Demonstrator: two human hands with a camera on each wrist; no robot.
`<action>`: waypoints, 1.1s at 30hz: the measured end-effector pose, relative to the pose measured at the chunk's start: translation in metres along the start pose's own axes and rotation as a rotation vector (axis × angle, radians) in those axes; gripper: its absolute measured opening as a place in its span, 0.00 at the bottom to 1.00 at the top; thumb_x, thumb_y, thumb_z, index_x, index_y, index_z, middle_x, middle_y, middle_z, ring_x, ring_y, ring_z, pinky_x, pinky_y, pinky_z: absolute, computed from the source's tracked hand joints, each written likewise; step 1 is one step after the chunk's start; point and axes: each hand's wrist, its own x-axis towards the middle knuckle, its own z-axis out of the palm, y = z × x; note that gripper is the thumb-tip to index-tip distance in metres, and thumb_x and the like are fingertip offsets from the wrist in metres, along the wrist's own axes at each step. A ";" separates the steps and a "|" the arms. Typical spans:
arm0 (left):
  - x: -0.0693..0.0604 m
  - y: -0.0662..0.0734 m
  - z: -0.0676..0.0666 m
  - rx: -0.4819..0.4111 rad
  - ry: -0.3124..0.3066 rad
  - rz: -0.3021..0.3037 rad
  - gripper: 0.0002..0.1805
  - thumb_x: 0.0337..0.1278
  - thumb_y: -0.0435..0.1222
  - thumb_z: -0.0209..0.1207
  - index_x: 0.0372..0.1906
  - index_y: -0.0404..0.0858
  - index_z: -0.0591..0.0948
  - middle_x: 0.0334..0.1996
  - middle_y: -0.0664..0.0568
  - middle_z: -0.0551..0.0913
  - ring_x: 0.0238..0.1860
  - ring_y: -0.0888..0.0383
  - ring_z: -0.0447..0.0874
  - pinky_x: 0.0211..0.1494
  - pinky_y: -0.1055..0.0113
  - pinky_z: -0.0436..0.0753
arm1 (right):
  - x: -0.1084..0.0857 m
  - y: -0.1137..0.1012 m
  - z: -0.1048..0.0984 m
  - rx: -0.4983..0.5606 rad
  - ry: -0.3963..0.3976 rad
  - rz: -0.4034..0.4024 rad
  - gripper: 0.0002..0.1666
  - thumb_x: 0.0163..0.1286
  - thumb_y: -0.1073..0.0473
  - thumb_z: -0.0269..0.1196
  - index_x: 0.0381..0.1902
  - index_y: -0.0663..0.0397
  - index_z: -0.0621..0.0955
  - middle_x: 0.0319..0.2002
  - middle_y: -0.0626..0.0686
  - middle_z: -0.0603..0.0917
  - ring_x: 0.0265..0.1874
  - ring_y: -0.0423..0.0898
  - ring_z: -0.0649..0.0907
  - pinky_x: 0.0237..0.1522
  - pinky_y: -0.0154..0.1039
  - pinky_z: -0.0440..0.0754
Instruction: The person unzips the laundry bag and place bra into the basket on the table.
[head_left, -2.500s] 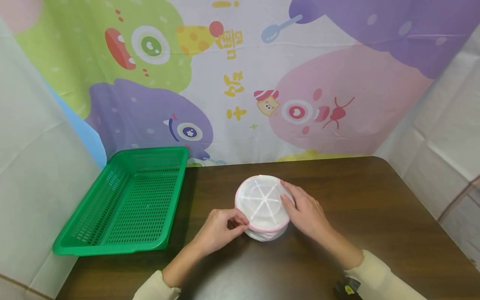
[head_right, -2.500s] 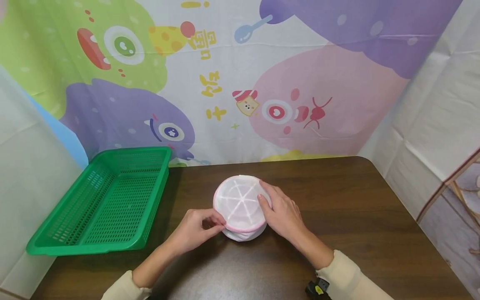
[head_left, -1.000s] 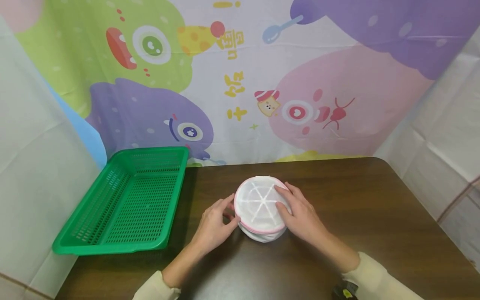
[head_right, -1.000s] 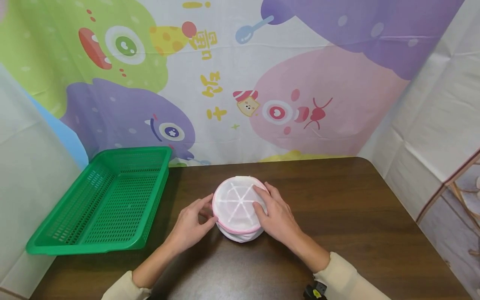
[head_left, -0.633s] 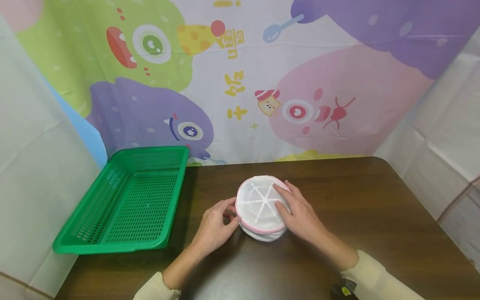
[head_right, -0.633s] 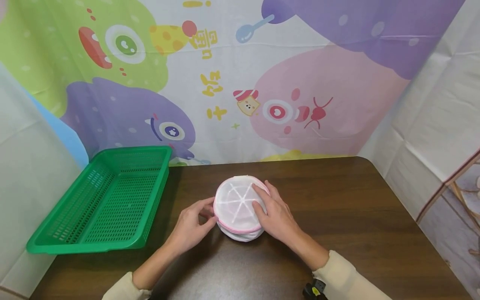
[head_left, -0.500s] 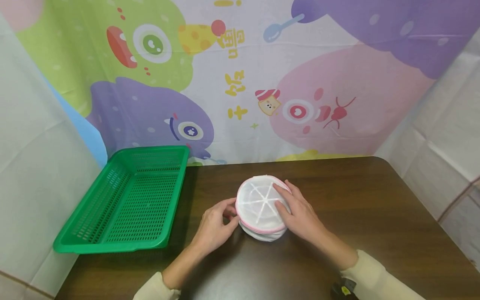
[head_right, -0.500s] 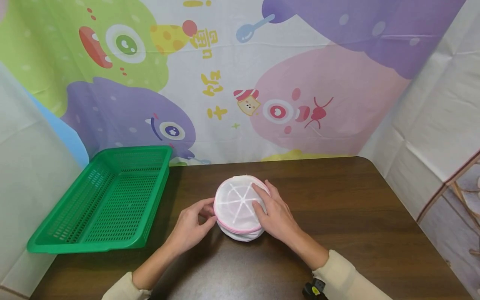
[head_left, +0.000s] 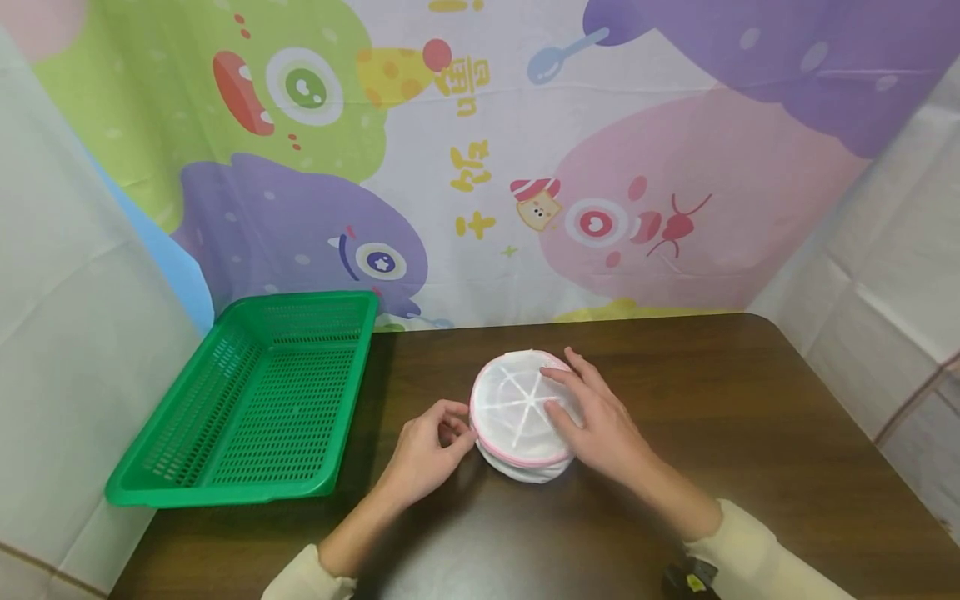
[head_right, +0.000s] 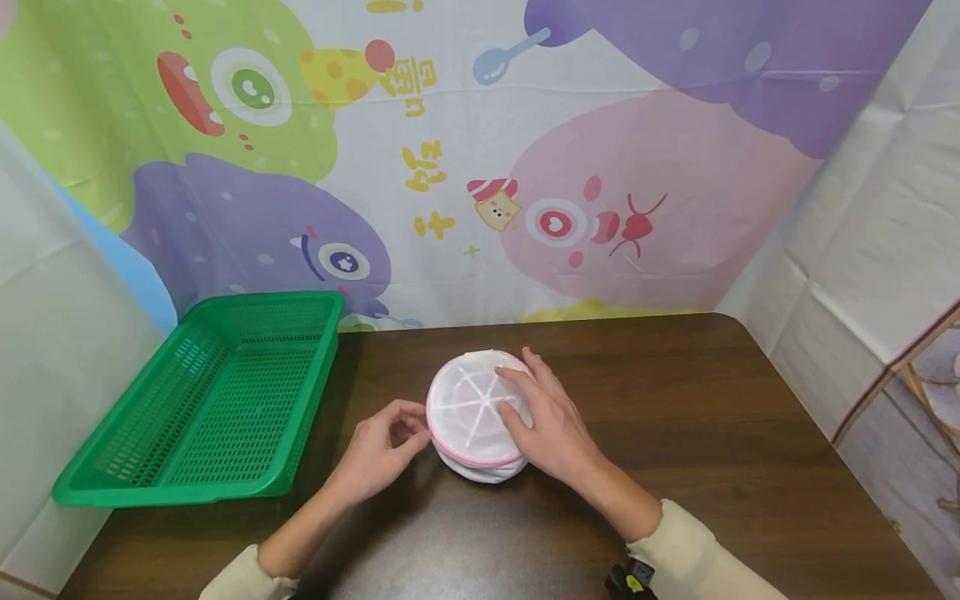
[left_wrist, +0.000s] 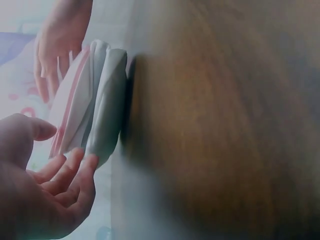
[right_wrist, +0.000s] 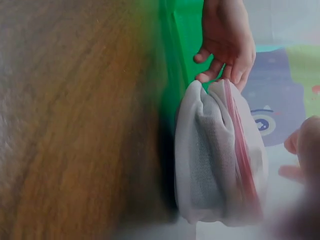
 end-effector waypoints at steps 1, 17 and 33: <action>0.001 -0.009 0.004 -0.002 0.002 0.026 0.14 0.70 0.39 0.73 0.55 0.41 0.88 0.38 0.54 0.91 0.37 0.63 0.88 0.45 0.66 0.86 | -0.001 -0.001 0.001 0.005 -0.007 -0.013 0.26 0.81 0.56 0.70 0.74 0.45 0.84 0.88 0.64 0.68 0.86 0.70 0.72 0.77 0.76 0.77; -0.003 0.002 0.005 -0.015 -0.108 0.005 0.10 0.72 0.42 0.73 0.44 0.40 0.86 0.35 0.52 0.91 0.33 0.66 0.83 0.40 0.71 0.83 | -0.009 -0.002 0.015 -0.057 -0.052 -0.304 0.10 0.68 0.60 0.79 0.47 0.44 0.93 0.79 0.64 0.81 0.83 0.74 0.74 0.80 0.77 0.72; 0.010 -0.050 0.028 -0.010 -0.121 0.115 0.13 0.68 0.49 0.74 0.42 0.47 0.84 0.32 0.60 0.89 0.31 0.69 0.85 0.36 0.71 0.83 | -0.011 0.000 0.019 -0.141 -0.091 -0.452 0.11 0.61 0.54 0.84 0.40 0.39 0.92 0.79 0.66 0.79 0.83 0.78 0.72 0.80 0.81 0.69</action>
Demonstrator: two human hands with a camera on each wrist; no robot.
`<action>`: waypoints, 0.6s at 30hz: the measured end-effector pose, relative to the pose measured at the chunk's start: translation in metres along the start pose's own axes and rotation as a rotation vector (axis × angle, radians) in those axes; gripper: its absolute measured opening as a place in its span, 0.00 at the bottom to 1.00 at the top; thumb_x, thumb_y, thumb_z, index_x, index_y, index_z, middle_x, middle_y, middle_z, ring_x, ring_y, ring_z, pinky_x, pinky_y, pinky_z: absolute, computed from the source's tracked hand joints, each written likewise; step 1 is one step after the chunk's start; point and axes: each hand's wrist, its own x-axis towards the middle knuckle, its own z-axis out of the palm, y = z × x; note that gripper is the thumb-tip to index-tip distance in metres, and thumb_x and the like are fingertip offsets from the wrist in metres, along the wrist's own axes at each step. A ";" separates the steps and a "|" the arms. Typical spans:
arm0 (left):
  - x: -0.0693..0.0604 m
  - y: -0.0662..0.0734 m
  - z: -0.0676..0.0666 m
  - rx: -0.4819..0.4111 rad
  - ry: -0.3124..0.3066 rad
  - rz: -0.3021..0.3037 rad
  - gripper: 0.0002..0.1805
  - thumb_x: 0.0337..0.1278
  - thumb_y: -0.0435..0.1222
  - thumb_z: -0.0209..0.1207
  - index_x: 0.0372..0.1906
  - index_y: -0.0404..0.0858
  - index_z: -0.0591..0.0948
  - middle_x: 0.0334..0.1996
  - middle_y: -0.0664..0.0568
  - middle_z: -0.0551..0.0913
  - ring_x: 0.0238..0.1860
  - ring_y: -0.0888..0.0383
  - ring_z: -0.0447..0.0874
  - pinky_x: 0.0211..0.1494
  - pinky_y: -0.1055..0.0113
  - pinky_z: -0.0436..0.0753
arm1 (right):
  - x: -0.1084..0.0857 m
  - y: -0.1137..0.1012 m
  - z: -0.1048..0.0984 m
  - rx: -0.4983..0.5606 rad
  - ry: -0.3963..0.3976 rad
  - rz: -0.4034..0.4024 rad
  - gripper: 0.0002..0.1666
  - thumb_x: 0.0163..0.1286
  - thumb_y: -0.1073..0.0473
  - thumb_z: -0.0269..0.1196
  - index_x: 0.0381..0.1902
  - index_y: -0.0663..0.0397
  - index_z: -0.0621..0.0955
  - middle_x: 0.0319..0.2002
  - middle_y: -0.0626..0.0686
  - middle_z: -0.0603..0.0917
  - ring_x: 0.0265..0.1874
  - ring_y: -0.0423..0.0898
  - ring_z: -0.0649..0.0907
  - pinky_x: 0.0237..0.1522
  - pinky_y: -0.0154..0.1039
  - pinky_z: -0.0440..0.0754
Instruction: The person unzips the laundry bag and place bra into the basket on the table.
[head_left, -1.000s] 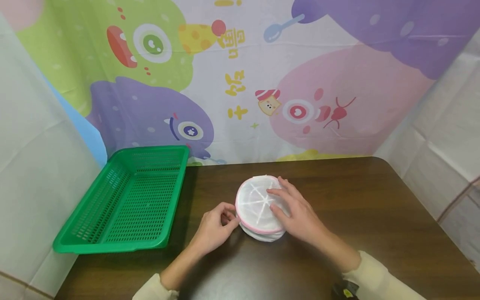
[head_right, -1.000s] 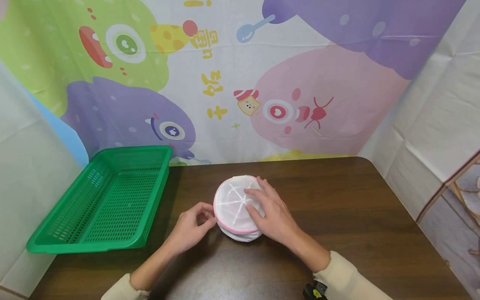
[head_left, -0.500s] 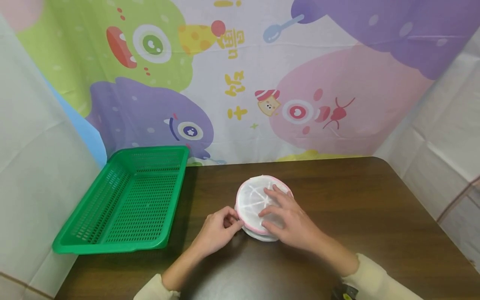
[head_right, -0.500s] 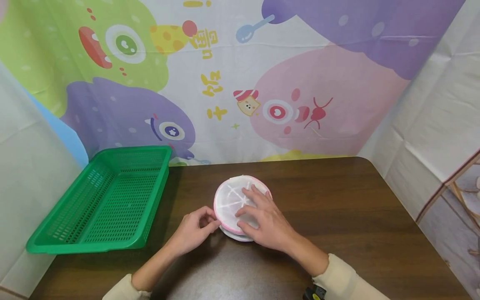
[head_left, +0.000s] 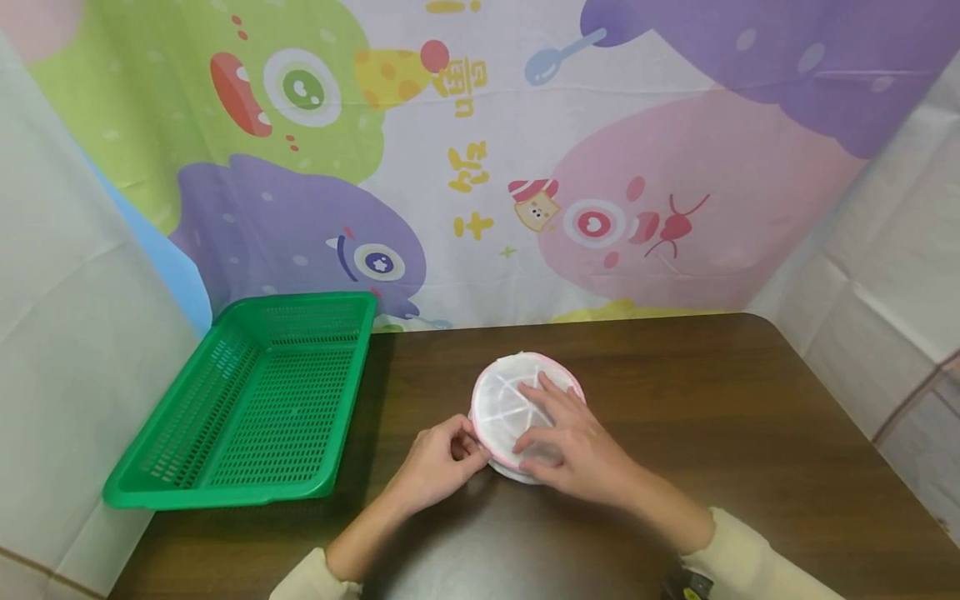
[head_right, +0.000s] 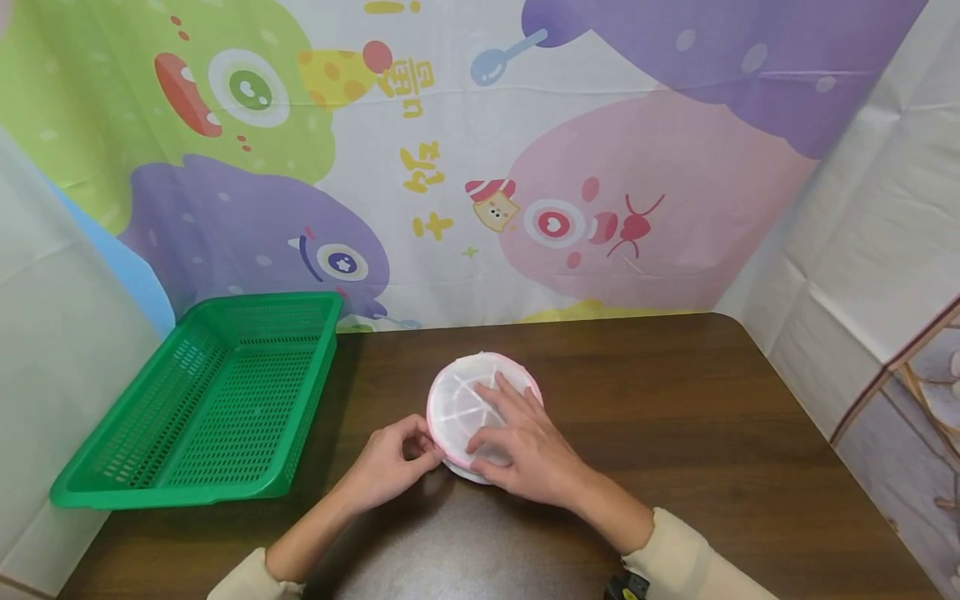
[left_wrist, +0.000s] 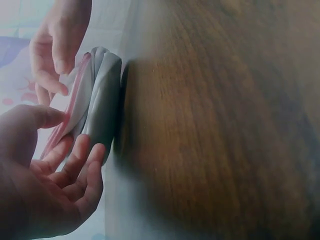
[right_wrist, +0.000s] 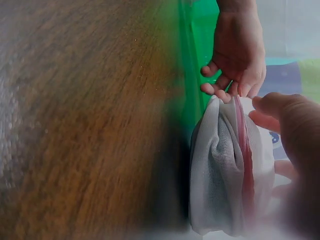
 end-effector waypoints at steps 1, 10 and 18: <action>-0.001 0.002 -0.001 0.000 -0.003 0.006 0.13 0.68 0.49 0.74 0.41 0.46 0.84 0.31 0.60 0.89 0.31 0.69 0.85 0.36 0.71 0.83 | 0.000 0.000 0.000 -0.010 -0.001 -0.010 0.11 0.60 0.54 0.84 0.40 0.39 0.92 0.79 0.66 0.80 0.83 0.78 0.72 0.80 0.81 0.69; -0.002 0.003 -0.001 0.014 -0.020 0.018 0.13 0.70 0.48 0.73 0.41 0.44 0.84 0.31 0.58 0.89 0.32 0.66 0.84 0.37 0.71 0.82 | 0.000 -0.001 0.002 -0.048 -0.022 -0.024 0.14 0.56 0.55 0.87 0.38 0.38 0.92 0.79 0.67 0.79 0.83 0.78 0.72 0.79 0.81 0.70; -0.003 0.021 -0.003 0.002 0.002 0.029 0.07 0.69 0.41 0.71 0.39 0.44 0.84 0.30 0.58 0.88 0.31 0.67 0.83 0.36 0.70 0.81 | -0.001 -0.003 0.005 -0.041 -0.042 0.000 0.15 0.57 0.57 0.87 0.37 0.39 0.90 0.81 0.68 0.76 0.84 0.80 0.69 0.73 0.87 0.71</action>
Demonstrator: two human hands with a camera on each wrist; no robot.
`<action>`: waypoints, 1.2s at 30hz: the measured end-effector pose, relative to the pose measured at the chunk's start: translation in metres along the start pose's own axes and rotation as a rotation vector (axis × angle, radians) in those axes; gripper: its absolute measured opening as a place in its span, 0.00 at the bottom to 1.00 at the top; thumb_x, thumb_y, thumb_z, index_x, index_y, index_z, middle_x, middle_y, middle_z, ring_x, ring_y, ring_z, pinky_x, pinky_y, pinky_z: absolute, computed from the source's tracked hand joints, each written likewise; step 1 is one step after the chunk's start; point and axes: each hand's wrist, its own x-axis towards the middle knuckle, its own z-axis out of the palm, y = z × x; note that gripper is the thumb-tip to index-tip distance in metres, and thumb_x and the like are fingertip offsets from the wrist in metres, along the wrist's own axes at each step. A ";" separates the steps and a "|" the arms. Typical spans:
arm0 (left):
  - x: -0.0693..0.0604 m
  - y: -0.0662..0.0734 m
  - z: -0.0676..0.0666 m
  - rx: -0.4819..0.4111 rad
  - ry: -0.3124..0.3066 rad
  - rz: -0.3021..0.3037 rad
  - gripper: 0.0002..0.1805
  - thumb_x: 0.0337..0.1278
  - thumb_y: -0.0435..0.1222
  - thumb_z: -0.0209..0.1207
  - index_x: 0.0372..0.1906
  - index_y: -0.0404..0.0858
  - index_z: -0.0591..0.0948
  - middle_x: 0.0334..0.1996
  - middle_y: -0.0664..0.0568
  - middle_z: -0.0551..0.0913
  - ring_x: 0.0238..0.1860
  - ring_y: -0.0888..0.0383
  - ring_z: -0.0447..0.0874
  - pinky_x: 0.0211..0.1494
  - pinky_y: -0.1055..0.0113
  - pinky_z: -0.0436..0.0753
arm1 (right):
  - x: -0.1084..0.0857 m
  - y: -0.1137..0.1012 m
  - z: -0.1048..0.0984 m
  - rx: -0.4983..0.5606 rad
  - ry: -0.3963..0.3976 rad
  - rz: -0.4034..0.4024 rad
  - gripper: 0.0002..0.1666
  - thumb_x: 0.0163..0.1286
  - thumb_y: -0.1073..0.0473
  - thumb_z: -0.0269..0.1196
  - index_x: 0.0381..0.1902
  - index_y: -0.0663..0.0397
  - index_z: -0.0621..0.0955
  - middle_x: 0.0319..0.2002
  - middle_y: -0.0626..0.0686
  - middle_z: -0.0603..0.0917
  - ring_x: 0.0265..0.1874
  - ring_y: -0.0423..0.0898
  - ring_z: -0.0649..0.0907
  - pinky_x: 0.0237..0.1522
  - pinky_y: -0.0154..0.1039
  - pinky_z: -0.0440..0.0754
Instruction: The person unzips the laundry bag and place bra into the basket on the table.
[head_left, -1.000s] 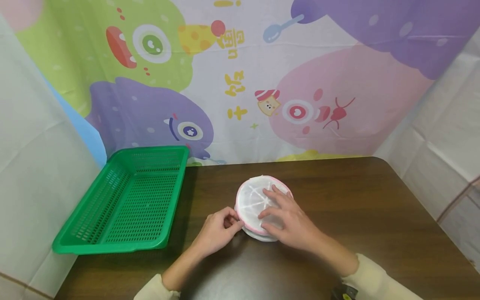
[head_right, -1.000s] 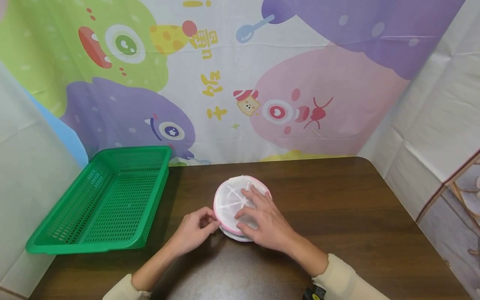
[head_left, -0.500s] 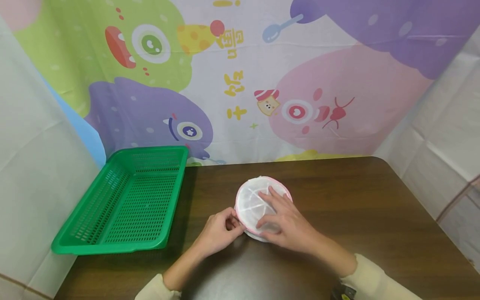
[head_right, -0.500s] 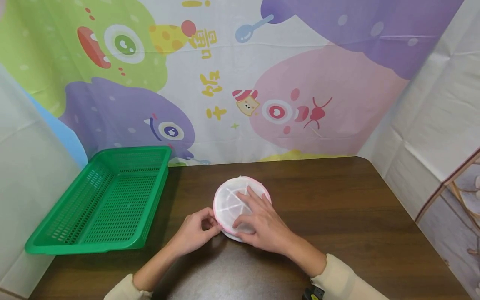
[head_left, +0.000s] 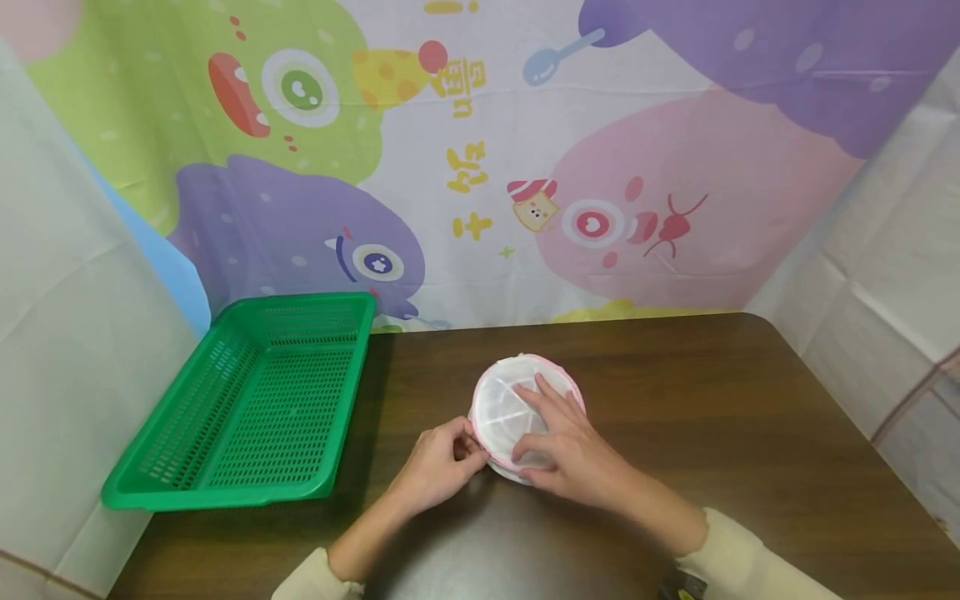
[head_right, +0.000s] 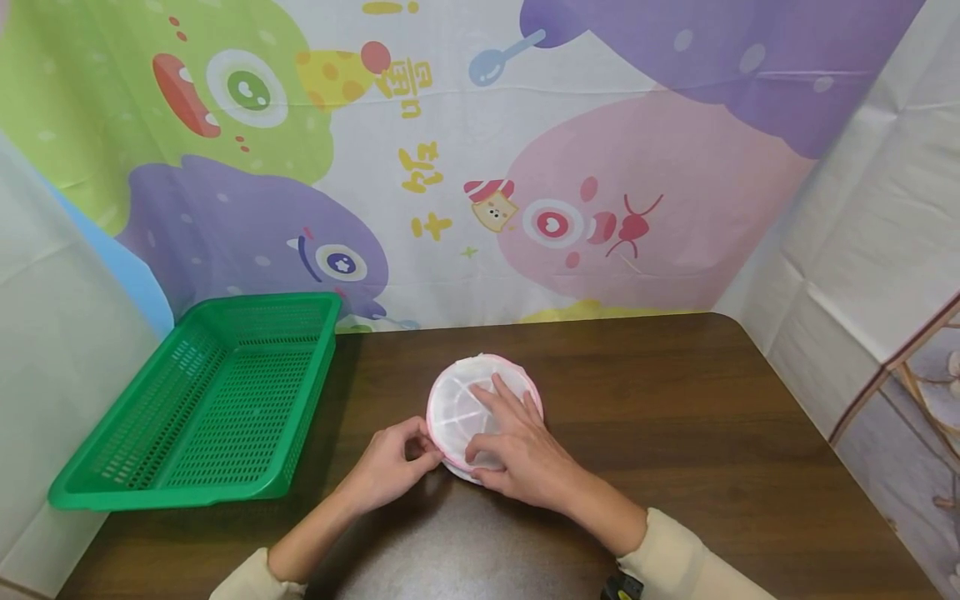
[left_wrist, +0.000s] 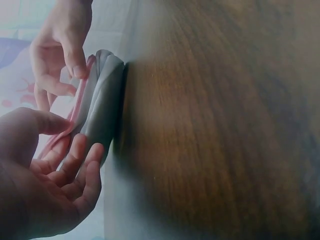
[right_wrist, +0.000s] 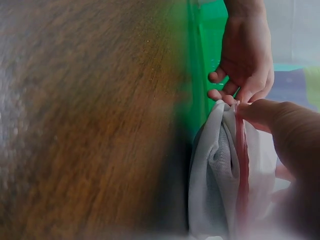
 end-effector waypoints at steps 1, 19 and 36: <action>-0.001 0.008 -0.002 -0.003 -0.006 -0.022 0.06 0.69 0.39 0.70 0.38 0.43 0.84 0.30 0.57 0.89 0.32 0.65 0.83 0.37 0.69 0.82 | 0.000 0.000 0.000 -0.003 0.001 -0.002 0.15 0.57 0.57 0.87 0.36 0.39 0.90 0.81 0.68 0.76 0.84 0.80 0.69 0.73 0.87 0.72; -0.002 0.014 -0.004 0.009 0.002 -0.030 0.03 0.69 0.37 0.67 0.38 0.43 0.85 0.31 0.56 0.88 0.33 0.67 0.81 0.39 0.71 0.81 | 0.001 0.001 0.001 -0.034 0.012 -0.047 0.11 0.67 0.66 0.74 0.37 0.42 0.87 0.78 0.72 0.77 0.81 0.82 0.72 0.75 0.80 0.76; 0.003 -0.028 0.007 0.053 0.019 -0.013 0.05 0.73 0.43 0.69 0.41 0.48 0.86 0.30 0.60 0.88 0.32 0.67 0.82 0.37 0.70 0.80 | 0.003 0.002 -0.002 -0.015 0.015 0.023 0.13 0.68 0.66 0.76 0.40 0.42 0.85 0.81 0.69 0.76 0.83 0.78 0.71 0.79 0.77 0.75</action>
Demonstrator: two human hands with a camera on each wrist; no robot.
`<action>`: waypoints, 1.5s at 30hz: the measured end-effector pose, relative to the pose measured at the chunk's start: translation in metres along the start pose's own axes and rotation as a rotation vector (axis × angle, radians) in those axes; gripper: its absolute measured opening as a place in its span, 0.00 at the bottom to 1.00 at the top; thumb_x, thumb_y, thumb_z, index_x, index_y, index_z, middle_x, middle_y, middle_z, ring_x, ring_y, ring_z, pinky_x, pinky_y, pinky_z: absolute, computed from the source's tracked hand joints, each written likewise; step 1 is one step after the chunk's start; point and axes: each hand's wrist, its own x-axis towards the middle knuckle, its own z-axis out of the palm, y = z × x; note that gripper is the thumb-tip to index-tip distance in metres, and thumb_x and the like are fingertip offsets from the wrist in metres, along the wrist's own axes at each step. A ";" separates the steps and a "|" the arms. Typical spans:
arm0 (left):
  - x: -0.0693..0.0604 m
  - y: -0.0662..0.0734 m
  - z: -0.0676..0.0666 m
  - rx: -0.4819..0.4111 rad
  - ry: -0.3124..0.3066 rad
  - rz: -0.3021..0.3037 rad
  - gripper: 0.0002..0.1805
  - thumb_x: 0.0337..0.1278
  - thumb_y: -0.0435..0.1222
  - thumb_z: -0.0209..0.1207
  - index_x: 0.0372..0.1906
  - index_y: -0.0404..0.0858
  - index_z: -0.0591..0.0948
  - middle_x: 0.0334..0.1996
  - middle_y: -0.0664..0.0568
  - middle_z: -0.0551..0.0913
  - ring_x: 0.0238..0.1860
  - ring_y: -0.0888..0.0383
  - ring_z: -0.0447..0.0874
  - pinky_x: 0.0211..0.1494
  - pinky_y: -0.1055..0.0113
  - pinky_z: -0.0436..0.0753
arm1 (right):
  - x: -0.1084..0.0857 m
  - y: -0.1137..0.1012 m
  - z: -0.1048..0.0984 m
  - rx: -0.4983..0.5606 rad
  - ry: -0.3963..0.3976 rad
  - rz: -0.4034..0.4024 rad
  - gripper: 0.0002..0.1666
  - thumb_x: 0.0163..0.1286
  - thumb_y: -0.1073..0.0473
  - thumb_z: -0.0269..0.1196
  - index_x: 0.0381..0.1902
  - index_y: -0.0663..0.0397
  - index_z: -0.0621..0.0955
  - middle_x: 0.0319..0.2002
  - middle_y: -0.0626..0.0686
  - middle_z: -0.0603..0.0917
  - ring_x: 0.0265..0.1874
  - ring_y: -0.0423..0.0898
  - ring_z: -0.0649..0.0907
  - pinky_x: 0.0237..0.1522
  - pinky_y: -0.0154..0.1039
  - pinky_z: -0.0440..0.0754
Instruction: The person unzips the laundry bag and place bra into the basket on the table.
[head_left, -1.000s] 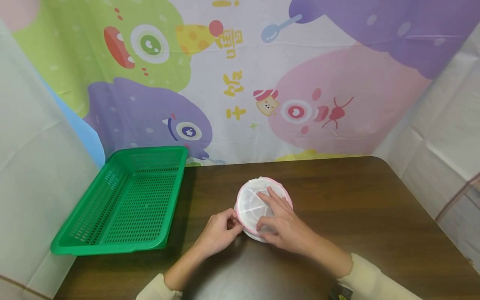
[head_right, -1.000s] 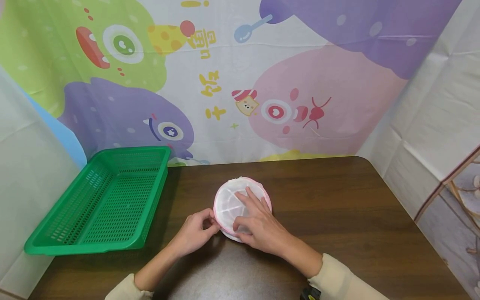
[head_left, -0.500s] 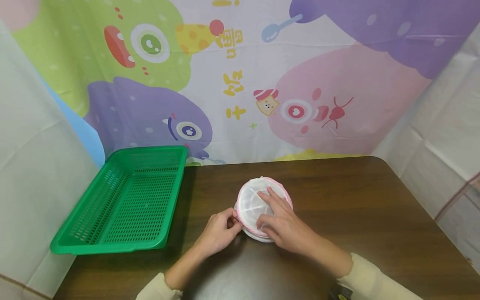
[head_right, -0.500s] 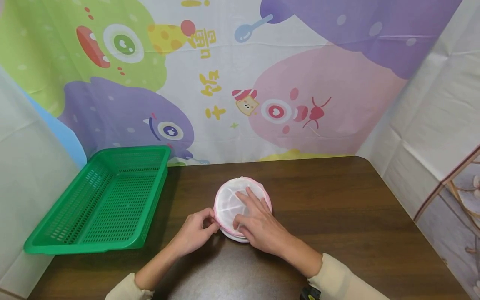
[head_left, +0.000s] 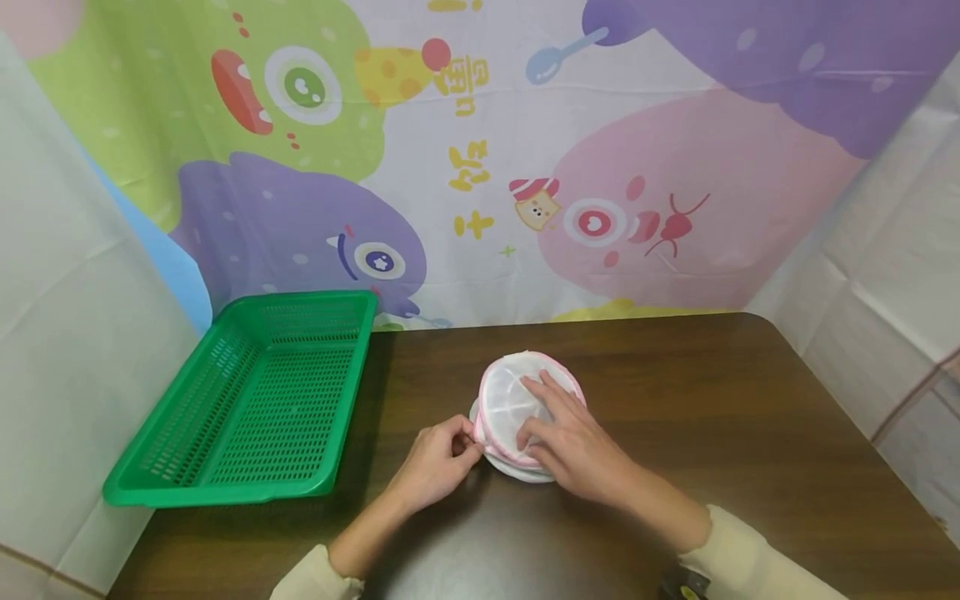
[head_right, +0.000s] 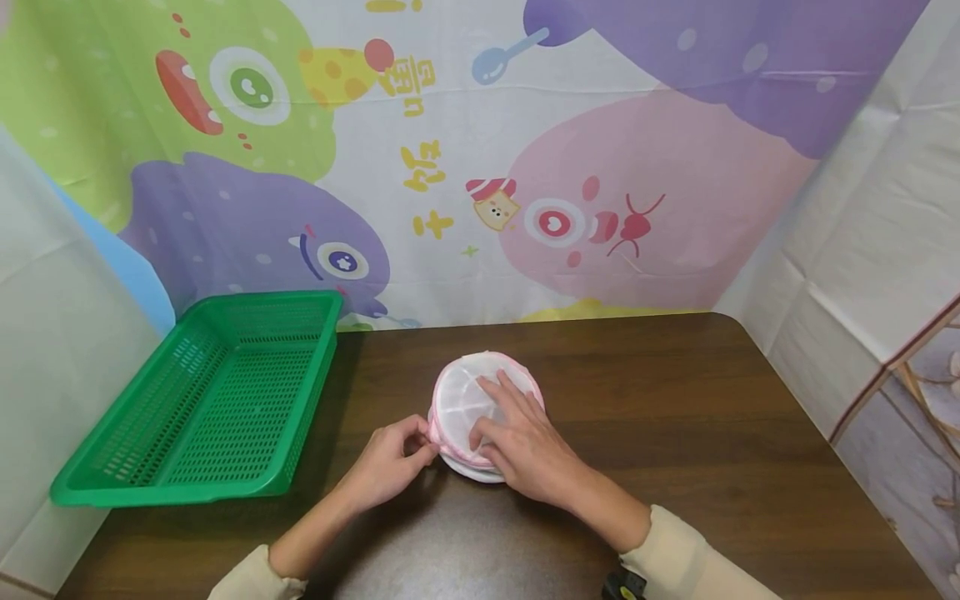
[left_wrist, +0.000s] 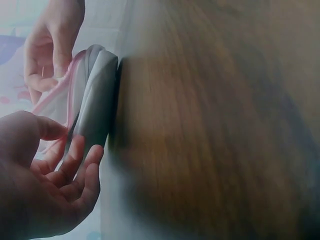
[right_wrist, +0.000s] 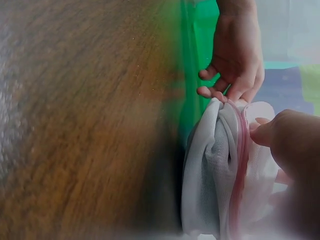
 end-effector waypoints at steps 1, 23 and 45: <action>0.001 -0.004 0.002 0.015 0.000 -0.012 0.04 0.73 0.43 0.69 0.41 0.49 0.85 0.30 0.62 0.87 0.32 0.68 0.82 0.38 0.71 0.80 | 0.000 0.000 -0.001 0.001 0.003 -0.002 0.13 0.68 0.66 0.76 0.40 0.42 0.84 0.81 0.69 0.76 0.83 0.78 0.71 0.79 0.77 0.75; 0.000 -0.001 -0.013 0.084 0.110 -0.040 0.03 0.68 0.39 0.68 0.36 0.47 0.85 0.28 0.61 0.84 0.30 0.67 0.76 0.36 0.68 0.75 | -0.002 0.006 -0.013 0.039 -0.026 -0.013 0.10 0.73 0.65 0.72 0.43 0.43 0.84 0.81 0.69 0.75 0.81 0.76 0.76 0.73 0.71 0.83; -0.002 0.061 -0.032 0.005 0.066 -0.189 0.10 0.68 0.40 0.74 0.46 0.42 0.85 0.37 0.52 0.89 0.36 0.63 0.81 0.44 0.70 0.80 | -0.005 0.007 -0.020 -0.077 -0.093 0.007 0.51 0.55 0.49 0.89 0.77 0.37 0.81 0.86 0.67 0.69 0.86 0.75 0.68 0.77 0.77 0.77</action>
